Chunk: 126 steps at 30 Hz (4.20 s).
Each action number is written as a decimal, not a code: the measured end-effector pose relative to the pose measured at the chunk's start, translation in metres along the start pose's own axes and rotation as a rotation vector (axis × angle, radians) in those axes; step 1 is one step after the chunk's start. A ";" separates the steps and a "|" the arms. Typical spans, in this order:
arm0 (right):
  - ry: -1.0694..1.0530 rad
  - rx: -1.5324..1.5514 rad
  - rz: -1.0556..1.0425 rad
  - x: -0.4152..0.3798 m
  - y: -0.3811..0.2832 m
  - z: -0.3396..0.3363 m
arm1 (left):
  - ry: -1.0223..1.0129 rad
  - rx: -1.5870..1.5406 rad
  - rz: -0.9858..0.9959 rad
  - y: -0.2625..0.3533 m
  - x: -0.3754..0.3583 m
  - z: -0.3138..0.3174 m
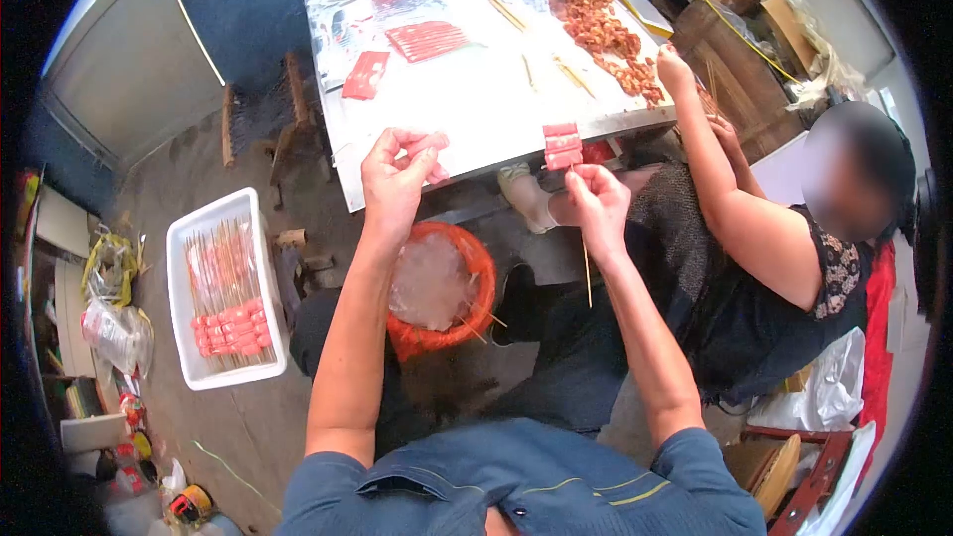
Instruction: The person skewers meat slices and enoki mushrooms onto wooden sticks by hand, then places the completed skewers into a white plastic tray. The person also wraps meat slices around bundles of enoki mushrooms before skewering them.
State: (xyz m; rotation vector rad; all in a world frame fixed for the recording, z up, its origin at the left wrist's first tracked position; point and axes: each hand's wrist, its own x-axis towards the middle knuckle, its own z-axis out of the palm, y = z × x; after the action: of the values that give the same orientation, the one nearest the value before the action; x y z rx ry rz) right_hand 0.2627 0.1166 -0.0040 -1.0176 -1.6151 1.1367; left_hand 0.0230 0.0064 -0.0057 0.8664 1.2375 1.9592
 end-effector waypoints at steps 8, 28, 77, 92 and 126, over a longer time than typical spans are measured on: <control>-0.241 -0.011 -0.163 -0.081 -0.032 0.052 | 0.106 -0.100 -0.046 -0.005 0.004 -0.005; -0.312 0.137 -0.019 -0.099 -0.017 0.079 | 0.079 -0.254 -0.062 -0.006 0.006 -0.012; -0.319 0.356 0.157 -0.111 -0.020 0.083 | 0.024 -0.171 -0.043 0.002 -0.007 -0.007; -0.179 0.426 0.174 -0.100 -0.028 0.076 | -0.259 0.087 0.050 0.005 -0.013 -0.005; -0.368 0.011 -0.067 -0.027 -0.032 0.059 | -0.354 -0.252 -0.420 0.011 -0.023 0.005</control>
State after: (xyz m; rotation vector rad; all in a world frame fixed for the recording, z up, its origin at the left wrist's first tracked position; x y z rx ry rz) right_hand 0.2093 0.0697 0.0108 -0.7710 -1.9109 1.3425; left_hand 0.0377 -0.0132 0.0021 0.7163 0.8602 1.5063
